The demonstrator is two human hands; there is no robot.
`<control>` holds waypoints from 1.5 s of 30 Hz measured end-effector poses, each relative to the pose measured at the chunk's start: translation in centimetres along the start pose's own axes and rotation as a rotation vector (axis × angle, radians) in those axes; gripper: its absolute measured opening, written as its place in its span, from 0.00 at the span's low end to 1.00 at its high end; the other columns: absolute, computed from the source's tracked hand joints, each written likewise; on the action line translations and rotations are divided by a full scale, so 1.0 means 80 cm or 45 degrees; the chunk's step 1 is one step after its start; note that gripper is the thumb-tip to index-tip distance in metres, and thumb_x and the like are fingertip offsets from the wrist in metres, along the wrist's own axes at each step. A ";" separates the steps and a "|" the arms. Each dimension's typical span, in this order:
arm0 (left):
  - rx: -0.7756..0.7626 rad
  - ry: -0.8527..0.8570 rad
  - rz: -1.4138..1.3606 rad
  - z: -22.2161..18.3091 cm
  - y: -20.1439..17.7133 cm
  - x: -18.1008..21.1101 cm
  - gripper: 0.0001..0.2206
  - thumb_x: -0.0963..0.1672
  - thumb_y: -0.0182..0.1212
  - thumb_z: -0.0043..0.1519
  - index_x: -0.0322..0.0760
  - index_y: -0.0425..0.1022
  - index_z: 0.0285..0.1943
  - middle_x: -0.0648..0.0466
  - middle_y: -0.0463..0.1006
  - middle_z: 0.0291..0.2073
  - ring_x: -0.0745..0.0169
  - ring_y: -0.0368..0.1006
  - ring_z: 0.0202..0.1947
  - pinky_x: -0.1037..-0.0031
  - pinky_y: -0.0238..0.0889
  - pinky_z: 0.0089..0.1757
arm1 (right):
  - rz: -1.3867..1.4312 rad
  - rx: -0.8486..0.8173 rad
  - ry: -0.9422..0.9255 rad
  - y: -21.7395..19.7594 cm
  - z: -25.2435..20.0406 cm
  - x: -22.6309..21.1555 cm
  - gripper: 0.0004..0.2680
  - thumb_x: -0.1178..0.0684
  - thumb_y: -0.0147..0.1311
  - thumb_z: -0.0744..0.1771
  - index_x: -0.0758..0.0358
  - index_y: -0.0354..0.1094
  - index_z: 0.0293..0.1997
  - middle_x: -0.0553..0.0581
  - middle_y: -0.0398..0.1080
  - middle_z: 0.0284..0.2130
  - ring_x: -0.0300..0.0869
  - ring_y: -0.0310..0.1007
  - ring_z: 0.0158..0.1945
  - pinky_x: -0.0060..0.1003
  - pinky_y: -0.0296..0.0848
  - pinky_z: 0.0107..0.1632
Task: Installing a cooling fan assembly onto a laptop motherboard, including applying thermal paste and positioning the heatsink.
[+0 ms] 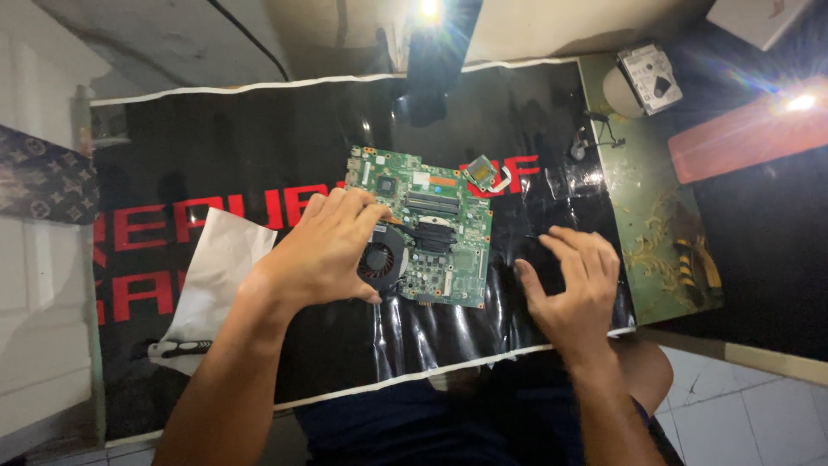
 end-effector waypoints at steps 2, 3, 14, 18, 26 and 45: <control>0.014 -0.001 0.017 0.001 -0.004 0.000 0.57 0.61 0.84 0.24 0.32 0.68 0.64 0.49 0.68 0.51 0.50 0.61 0.50 0.65 0.53 0.46 | 0.188 -0.056 0.020 0.017 0.001 -0.022 0.09 0.53 0.66 0.65 0.61 0.75 0.48 0.58 0.74 0.43 0.54 0.73 0.50 0.49 0.64 0.58; 0.020 0.006 0.032 0.001 -0.006 0.003 0.56 0.60 0.84 0.25 0.31 0.69 0.63 0.48 0.68 0.51 0.50 0.62 0.50 0.65 0.52 0.45 | 0.372 -0.114 0.051 0.028 -0.001 -0.033 0.07 0.58 0.65 0.64 0.56 0.77 0.45 0.53 0.75 0.38 0.51 0.73 0.45 0.44 0.65 0.53; -0.025 0.010 -0.026 0.002 -0.007 0.002 0.54 0.60 0.84 0.28 0.32 0.69 0.63 0.49 0.67 0.51 0.51 0.61 0.50 0.65 0.52 0.45 | 0.431 -0.287 -0.264 0.075 0.022 -0.145 0.05 0.59 0.63 0.63 0.59 0.73 0.39 0.53 0.70 0.32 0.50 0.72 0.37 0.42 0.68 0.43; -0.044 -0.010 -0.022 0.004 -0.002 -0.002 0.53 0.60 0.84 0.29 0.33 0.69 0.63 0.49 0.68 0.51 0.51 0.60 0.51 0.65 0.51 0.45 | 0.454 -0.286 -0.214 0.078 0.023 -0.144 0.04 0.59 0.63 0.64 0.58 0.73 0.38 0.51 0.69 0.30 0.48 0.71 0.35 0.41 0.68 0.42; -0.057 -0.001 -0.080 0.003 -0.010 0.000 0.51 0.59 0.85 0.32 0.30 0.69 0.63 0.46 0.68 0.52 0.50 0.60 0.50 0.65 0.51 0.45 | 0.436 -0.243 -0.237 0.076 0.027 -0.149 0.03 0.60 0.61 0.64 0.60 0.74 0.38 0.54 0.70 0.30 0.51 0.70 0.34 0.42 0.67 0.41; -0.027 0.003 -0.066 0.003 -0.012 0.002 0.53 0.59 0.86 0.30 0.29 0.69 0.63 0.46 0.68 0.52 0.50 0.59 0.50 0.64 0.50 0.46 | 0.393 -0.251 -0.337 0.078 0.031 -0.155 0.01 0.58 0.56 0.68 0.60 0.71 0.37 0.54 0.68 0.30 0.50 0.66 0.32 0.44 0.65 0.39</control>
Point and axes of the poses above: each hand's wrist, its own z-axis towards the middle knuckle, its own y-axis out of the palm, x = y × z, the point moved 10 cm from there along z, towards the middle knuckle
